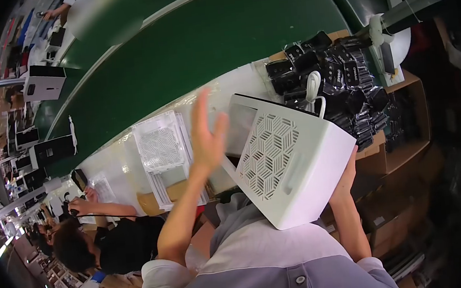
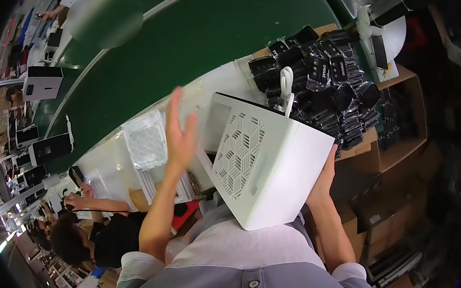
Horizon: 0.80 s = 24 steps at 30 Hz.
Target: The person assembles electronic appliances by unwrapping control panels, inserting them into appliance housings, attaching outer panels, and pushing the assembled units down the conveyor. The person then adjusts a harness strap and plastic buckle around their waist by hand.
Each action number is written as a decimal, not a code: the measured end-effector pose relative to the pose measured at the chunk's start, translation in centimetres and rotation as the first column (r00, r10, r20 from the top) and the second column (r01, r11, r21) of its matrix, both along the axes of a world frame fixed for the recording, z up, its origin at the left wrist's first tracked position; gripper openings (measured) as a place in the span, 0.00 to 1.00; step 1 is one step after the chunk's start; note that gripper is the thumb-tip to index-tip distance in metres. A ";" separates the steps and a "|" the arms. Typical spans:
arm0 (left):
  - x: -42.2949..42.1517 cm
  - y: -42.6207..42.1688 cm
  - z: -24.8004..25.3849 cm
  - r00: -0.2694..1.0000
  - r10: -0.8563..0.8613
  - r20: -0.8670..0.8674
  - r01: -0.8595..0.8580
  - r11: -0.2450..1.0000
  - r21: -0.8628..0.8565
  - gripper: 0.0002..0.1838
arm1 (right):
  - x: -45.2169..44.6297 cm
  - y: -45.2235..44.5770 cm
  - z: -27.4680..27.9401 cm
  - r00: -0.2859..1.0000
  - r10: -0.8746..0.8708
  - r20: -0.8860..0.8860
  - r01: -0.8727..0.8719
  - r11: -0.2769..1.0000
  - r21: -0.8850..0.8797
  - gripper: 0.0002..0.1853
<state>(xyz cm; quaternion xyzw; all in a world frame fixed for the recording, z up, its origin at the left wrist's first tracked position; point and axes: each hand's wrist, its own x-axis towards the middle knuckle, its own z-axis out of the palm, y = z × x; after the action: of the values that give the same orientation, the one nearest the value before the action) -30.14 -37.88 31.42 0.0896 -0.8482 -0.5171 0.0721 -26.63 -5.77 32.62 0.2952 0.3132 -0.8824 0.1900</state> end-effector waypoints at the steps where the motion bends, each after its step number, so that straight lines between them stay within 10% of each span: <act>1: -0.6 -1.5 -3.4 0.997 0.073 0.033 -0.073 0.997 0.002 0.34 | 0.3 0.3 -0.5 1.000 -0.028 0.008 0.027 0.998 0.055 0.36; 8: -1.3 -0.3 -14.9 0.926 -0.200 0.319 0.267 0.947 -0.181 0.43 | 0.2 -0.7 -0.3 0.997 -0.052 -0.052 0.058 0.991 0.123 0.35; 9: -1.2 -0.6 -14.7 0.943 -0.149 0.298 0.142 0.989 0.045 0.43 | 0.4 -0.8 -0.2 0.997 -0.059 -0.057 0.066 0.990 0.122 0.35; 10: -1.0 -0.9 -13.6 0.951 -0.093 0.294 0.011 0.963 0.269 0.44 | 0.6 -1.0 -0.1 0.997 -0.056 -0.053 0.061 0.994 0.090 0.36; 13: 0.1 -2.3 -5.3 0.996 0.075 0.046 -0.070 0.993 -0.094 0.30 | -0.2 -2.0 0.9 0.998 -0.040 -0.051 0.040 0.999 0.001 0.37; 17: 3.0 0.4 9.8 0.982 -0.120 0.143 0.080 0.963 0.257 0.12 | -0.5 -4.2 2.1 0.998 0.056 -0.015 -0.058 0.984 -0.171 0.38; 19: 3.6 1.6 12.7 0.895 -0.337 0.292 0.300 0.940 0.163 0.11 | -0.8 -6.3 2.5 0.997 0.063 -0.048 -0.069 0.986 -0.148 0.38; 24: 0.3 1.1 13.0 0.867 -0.279 0.412 0.211 0.956 0.204 0.12 | -1.6 -8.8 0.3 0.972 0.094 -0.216 -0.091 0.996 0.021 0.33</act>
<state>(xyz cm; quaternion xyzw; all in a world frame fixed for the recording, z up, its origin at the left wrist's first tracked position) -29.84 -36.81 44.37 0.0999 -0.8051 -0.5518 -0.1932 -28.27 -14.58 32.94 0.1836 0.3501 -0.8978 0.1942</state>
